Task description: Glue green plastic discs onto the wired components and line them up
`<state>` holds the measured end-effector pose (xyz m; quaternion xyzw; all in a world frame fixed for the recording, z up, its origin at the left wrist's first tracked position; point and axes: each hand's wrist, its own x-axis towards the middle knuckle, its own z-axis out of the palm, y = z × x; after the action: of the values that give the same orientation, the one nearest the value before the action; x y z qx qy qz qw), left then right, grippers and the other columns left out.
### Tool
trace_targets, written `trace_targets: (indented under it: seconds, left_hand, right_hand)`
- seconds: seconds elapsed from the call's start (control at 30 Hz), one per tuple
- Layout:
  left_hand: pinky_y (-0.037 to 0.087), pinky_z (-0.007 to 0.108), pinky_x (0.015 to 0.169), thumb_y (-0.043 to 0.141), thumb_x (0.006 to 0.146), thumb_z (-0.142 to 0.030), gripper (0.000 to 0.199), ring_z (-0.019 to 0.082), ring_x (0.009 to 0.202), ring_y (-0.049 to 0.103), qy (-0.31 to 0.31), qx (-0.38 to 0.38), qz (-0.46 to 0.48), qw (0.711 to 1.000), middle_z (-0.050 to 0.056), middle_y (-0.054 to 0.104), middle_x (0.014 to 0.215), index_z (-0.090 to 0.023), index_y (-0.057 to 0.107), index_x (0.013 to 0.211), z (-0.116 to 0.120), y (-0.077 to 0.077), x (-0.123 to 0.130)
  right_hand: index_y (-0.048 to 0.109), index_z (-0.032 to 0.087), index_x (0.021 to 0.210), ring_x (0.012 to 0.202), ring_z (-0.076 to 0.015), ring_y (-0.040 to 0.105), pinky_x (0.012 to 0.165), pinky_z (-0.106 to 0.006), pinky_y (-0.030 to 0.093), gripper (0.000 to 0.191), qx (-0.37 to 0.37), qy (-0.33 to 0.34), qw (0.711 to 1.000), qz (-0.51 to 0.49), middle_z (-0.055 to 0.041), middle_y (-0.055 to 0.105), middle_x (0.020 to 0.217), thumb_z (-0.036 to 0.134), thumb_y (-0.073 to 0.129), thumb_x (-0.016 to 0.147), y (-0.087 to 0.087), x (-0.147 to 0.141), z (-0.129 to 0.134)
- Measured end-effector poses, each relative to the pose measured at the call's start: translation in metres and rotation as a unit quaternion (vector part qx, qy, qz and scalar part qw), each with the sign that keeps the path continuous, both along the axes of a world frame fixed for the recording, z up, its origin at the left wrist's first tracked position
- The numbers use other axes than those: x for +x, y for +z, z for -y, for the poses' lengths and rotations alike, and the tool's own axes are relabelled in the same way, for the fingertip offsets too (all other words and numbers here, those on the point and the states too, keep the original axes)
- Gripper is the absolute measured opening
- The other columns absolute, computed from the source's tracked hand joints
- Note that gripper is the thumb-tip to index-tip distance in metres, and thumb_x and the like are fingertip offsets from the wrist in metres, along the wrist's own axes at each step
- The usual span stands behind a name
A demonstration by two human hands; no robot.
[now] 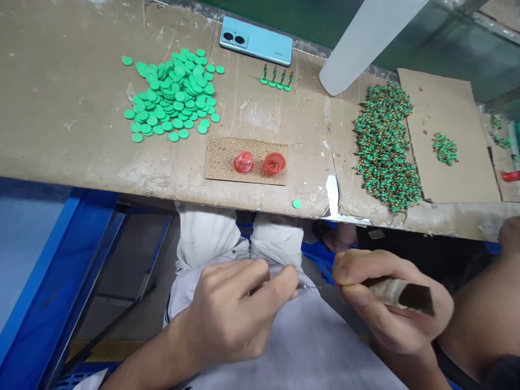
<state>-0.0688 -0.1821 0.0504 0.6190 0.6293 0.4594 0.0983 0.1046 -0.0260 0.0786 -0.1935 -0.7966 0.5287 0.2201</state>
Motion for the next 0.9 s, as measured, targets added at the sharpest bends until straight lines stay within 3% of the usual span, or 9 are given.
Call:
trace_targets:
  seconds: [0.1, 0.3, 0.53, 0.8, 0.9]
  left_hand:
    - [0.035, 0.027, 0.049, 0.054, 0.093, -0.004, 0.024, 0.012, 0.054, 0.044, -0.003, 0.006, -0.004, 1.000, -0.003, 0.050, 0.068, -0.013, 0.062, 0.113, -0.001, 0.000, 0.002]
    - [0.035, 0.027, 0.050, 0.056, 0.087, -0.001, 0.029, 0.012, 0.055, 0.042, -0.004, 0.001, -0.007, 1.000, -0.003, 0.046, 0.068, -0.014, 0.063, 0.112, -0.001, -0.002, 0.004]
    - [0.035, 0.028, 0.051, 0.051, 0.087, -0.001, 0.031, 0.014, 0.056, 0.043, -0.011, -0.011, -0.044, 0.999, -0.002, 0.050, 0.068, -0.015, 0.066, 0.111, -0.001, -0.002, 0.002]
    - [0.028, 0.031, 0.051, 0.047, 0.097, -0.010, 0.025, 0.014, 0.056, 0.040, -0.022, 0.009, -0.116, 0.993, -0.003, 0.048, 0.061, -0.020, 0.069, 0.096, -0.007, 0.003, -0.007]
    - [0.029, 0.031, 0.050, 0.046, 0.094, -0.006, 0.027, 0.014, 0.055, 0.041, -0.022, 0.020, -0.105, 0.994, -0.002, 0.050, 0.062, -0.018, 0.069, 0.099, -0.011, 0.001, -0.014]
  right_hand:
    - [0.068, 0.024, 0.101, 0.055, -0.0141, 0.061, 0.053, -0.027, 0.050, 0.016, 0.002, 0.050, 0.999, -0.016, 0.0009, 0.068, 0.071, 0.013, 0.070, 0.091, 0.005, -0.012, 0.001]
    - [0.065, 0.025, 0.094, 0.049, -0.0117, 0.055, 0.049, -0.025, 0.045, 0.020, -0.013, 0.061, 0.998, -0.010, 0.0036, 0.065, 0.066, 0.008, 0.071, 0.085, 0.003, -0.020, 0.004]
    - [0.060, 0.023, 0.088, 0.050, -0.0103, 0.052, 0.049, -0.023, 0.041, 0.017, -0.035, 0.084, 0.996, -0.006, 0.0042, 0.058, 0.064, 0.007, 0.065, 0.083, -0.002, -0.018, 0.003]
    - [0.055, 0.023, 0.086, 0.053, -0.0094, 0.051, 0.053, -0.022, 0.041, 0.020, -0.005, 0.180, 0.983, 0.045, 0.0063, 0.055, 0.065, 0.004, 0.057, 0.081, -0.001, -0.014, -0.010]
    - [0.053, 0.024, 0.084, 0.051, -0.0100, 0.052, 0.050, -0.023, 0.043, 0.015, -0.052, 0.152, 0.987, 0.006, 0.0056, 0.055, 0.064, 0.010, 0.060, 0.088, 0.003, -0.001, -0.019]
